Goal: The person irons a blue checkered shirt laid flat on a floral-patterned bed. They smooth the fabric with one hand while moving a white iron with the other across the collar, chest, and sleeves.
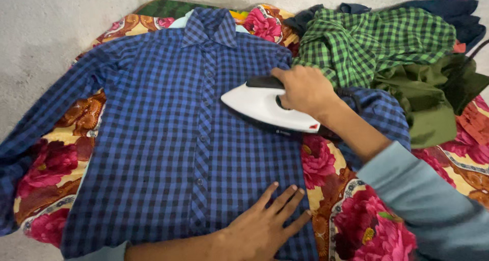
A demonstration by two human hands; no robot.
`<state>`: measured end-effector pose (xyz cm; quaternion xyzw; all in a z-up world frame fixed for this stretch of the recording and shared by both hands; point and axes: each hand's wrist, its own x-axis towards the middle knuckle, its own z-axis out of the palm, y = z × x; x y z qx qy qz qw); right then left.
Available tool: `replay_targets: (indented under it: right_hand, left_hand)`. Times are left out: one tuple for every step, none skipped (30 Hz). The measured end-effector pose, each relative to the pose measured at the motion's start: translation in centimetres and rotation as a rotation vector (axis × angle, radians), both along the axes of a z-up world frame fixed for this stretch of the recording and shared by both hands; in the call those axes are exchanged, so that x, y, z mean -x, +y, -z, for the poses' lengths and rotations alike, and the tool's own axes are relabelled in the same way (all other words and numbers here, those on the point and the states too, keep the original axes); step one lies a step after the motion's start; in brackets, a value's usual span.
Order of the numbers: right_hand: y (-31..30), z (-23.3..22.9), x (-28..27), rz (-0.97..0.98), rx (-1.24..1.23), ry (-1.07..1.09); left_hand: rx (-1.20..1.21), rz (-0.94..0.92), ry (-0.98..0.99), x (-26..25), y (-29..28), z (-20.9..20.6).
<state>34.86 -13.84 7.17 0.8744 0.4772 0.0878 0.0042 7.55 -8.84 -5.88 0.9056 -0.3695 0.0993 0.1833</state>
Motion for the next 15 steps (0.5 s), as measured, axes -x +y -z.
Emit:
replay_targets:
  right_hand:
    - [0.8, 0.1, -0.9, 0.014, 0.000, -0.019]
    - [1.5, 0.2, -1.6, 0.022, -0.010, -0.024]
    - [2.3, 0.3, -2.4, 0.026, -0.019, -0.028]
    - [3.0, 0.4, -3.1, 0.030, -0.028, -0.033]
    - [3.5, 0.4, -3.7, -0.006, -0.034, -0.028]
    - [3.8, 0.3, -4.3, -0.041, -0.039, -0.024]
    - [3.8, 0.5, -4.5, -0.071, -0.043, -0.017]
    - [3.6, 0.7, -4.4, -0.056, -0.038, 0.027]
    - [3.6, 0.4, -4.3, -0.044, -0.035, 0.063]
    - [3.6, 0.1, -4.2, -0.031, -0.032, 0.099]
    - [3.4, -0.2, -3.9, -0.067, -0.013, 0.137]
    - [3.1, -0.5, -3.4, -0.104, 0.007, 0.175]
    - [2.9, -0.8, -2.8, -0.139, 0.027, 0.211]
    - [2.6, -1.1, -2.1, -0.148, 0.053, 0.239]
    - [2.1, -1.4, -1.2, -0.154, 0.079, 0.269]
  left_hand:
    - [-0.075, -0.041, -0.081, -0.1, -0.1, 0.2]
    - [-0.150, -0.082, -0.162, -0.1, -0.3, 0.3]
    - [-0.226, -0.127, -0.241, -0.2, -0.3, 0.4]
    - [-0.215, -0.118, -0.219, -0.4, -0.3, 0.3]
    - [-0.202, -0.106, -0.192, -0.3, -0.2, 0.1]
    - [-0.189, -0.095, -0.165, -0.2, -0.2, -0.2]
    - [-0.168, -0.072, -0.095, -0.1, -0.1, -0.6]
    - [-0.146, -0.049, -0.025, 0.1, -0.1, -1.0]
    - [-0.128, -0.029, 0.038, 0.2, 0.1, -1.4]
    - [-0.068, -0.018, 0.037, 0.3, 0.3, -1.7]
    - [-0.007, -0.007, 0.036, 0.3, 0.4, -1.8]
    - [0.054, 0.004, 0.035, 0.5, 0.4, -1.7]
    - [-0.002, -0.016, 0.005, 0.8, 0.2, -1.6]
    - [-0.057, -0.037, -0.024, 1.2, -0.1, -1.3]
    - [-0.111, -0.054, -0.051, 1.6, -0.4, -0.9]
